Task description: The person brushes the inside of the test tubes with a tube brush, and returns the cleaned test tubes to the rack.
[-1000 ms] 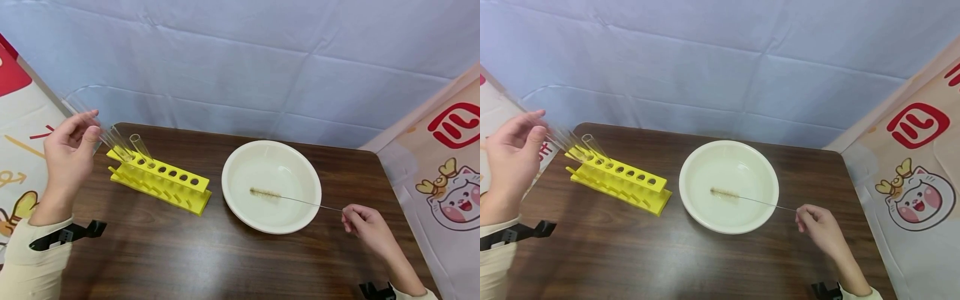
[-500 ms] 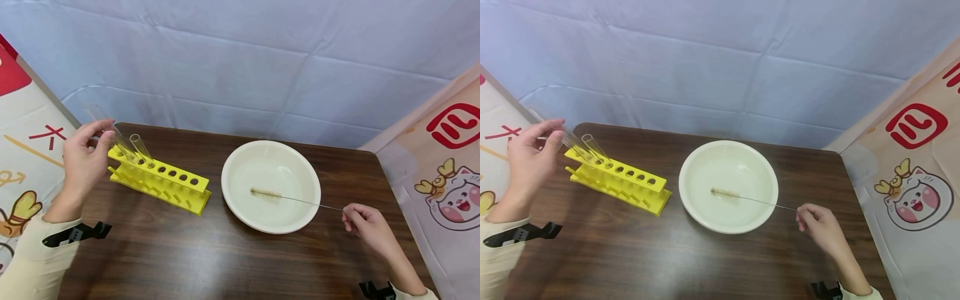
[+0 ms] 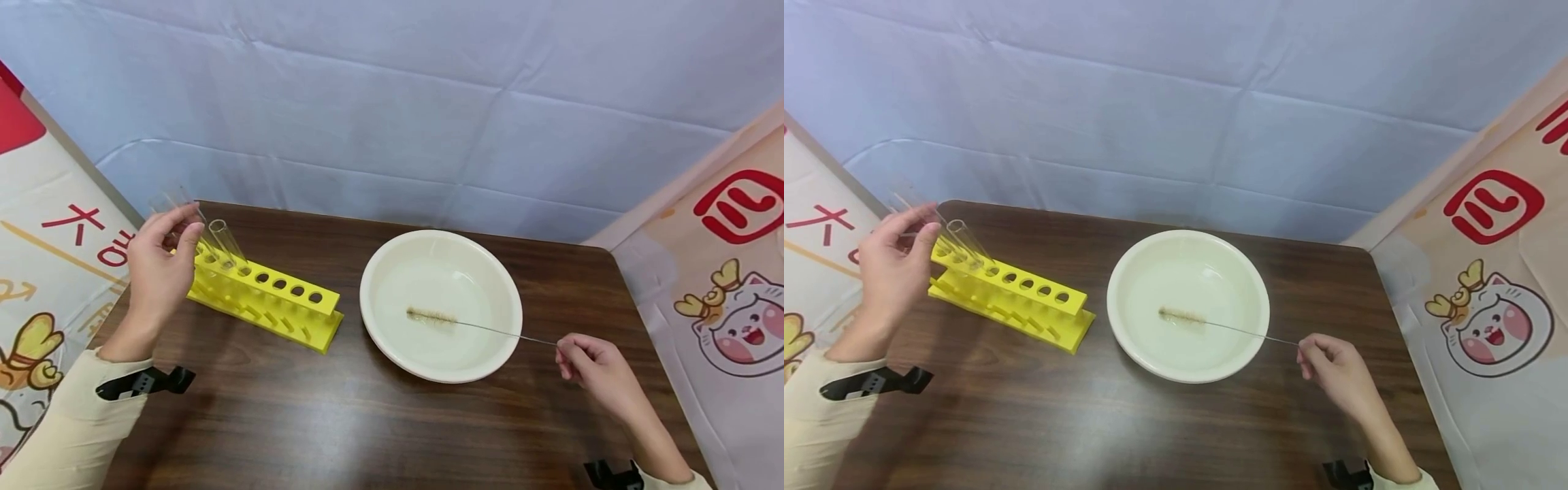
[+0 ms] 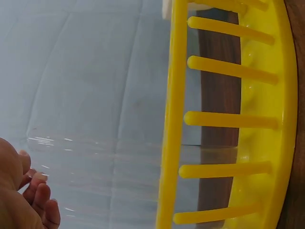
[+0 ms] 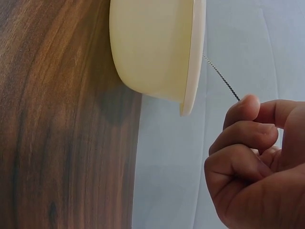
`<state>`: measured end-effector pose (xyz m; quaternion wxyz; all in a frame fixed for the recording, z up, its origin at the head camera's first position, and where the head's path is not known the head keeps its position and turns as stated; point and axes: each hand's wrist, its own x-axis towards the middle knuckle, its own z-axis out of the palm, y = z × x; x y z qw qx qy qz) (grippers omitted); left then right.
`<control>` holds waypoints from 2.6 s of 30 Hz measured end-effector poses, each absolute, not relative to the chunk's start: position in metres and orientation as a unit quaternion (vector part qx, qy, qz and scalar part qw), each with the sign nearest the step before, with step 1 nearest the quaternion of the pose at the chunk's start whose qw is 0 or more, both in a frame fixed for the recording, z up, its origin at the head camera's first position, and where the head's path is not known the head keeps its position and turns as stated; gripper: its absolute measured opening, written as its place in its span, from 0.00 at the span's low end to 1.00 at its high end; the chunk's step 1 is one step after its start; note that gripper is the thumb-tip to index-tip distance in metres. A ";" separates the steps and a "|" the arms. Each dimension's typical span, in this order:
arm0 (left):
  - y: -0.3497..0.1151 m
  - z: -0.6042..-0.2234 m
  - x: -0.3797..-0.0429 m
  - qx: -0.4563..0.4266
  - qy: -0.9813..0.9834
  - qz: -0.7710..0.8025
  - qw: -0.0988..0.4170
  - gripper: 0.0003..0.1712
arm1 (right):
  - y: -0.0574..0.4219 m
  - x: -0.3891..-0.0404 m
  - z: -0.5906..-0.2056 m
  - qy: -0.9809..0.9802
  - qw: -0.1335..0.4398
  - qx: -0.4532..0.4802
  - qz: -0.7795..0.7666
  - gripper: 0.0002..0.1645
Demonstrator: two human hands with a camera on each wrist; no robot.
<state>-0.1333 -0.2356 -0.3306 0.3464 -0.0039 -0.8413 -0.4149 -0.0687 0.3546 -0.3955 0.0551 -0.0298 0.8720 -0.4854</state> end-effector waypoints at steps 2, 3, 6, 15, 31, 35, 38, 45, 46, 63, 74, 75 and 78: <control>-0.235 -0.333 -0.133 -0.006 -0.843 -0.409 0.348 0.15 | 0.354 -0.069 -0.396 0.870 0.054 -0.031 -0.489 0.19; -0.235 -0.334 -0.133 -0.009 -0.844 -0.406 0.350 0.15 | 0.355 -0.069 -0.396 0.870 0.052 -0.033 -0.488 0.19; -0.234 -0.340 -0.132 -0.009 -0.845 -0.400 0.355 0.16 | 0.354 -0.069 -0.396 0.870 0.052 -0.036 -0.488 0.19; -0.234 -0.354 -0.132 0.006 -0.835 -0.405 0.373 0.17 | 0.350 -0.068 -0.395 0.874 0.052 -0.042 -0.481 0.19; -0.236 -0.375 -0.130 0.038 -0.863 -0.359 0.354 0.15 | 0.352 -0.069 -0.397 0.876 0.052 -0.038 -0.477 0.19; -0.236 -0.377 -0.129 0.042 -0.868 -0.352 0.348 0.16 | 0.352 -0.069 -0.399 0.875 0.056 -0.035 -0.481 0.19; -0.236 -0.378 -0.128 0.046 -0.871 -0.348 0.344 0.17 | 0.352 -0.069 -0.399 0.874 0.056 -0.039 -0.482 0.19; -0.240 -0.377 -0.128 0.046 -0.893 -0.310 0.322 0.20 | 0.350 -0.069 -0.399 0.874 0.057 -0.052 -0.480 0.20; -0.241 -0.376 -0.128 0.046 -0.897 -0.304 0.318 0.20 | 0.350 -0.069 -0.399 0.873 0.058 -0.054 -0.482 0.20; -0.250 -0.381 -0.127 0.059 -0.914 -0.261 0.303 0.19 | 0.352 -0.070 -0.405 0.847 0.135 -0.095 -0.504 0.19; -0.257 -0.376 -0.133 0.062 -0.856 -0.314 0.406 0.18 | 0.348 -0.070 -0.404 0.854 0.162 -0.124 -0.479 0.20; -0.258 -0.375 -0.133 0.069 -0.854 -0.318 0.406 0.17 | 0.348 -0.070 -0.404 0.854 0.163 -0.126 -0.478 0.20; -0.259 -0.374 -0.133 0.081 -0.851 -0.325 0.404 0.17 | 0.346 -0.068 -0.402 0.855 0.165 -0.131 -0.474 0.20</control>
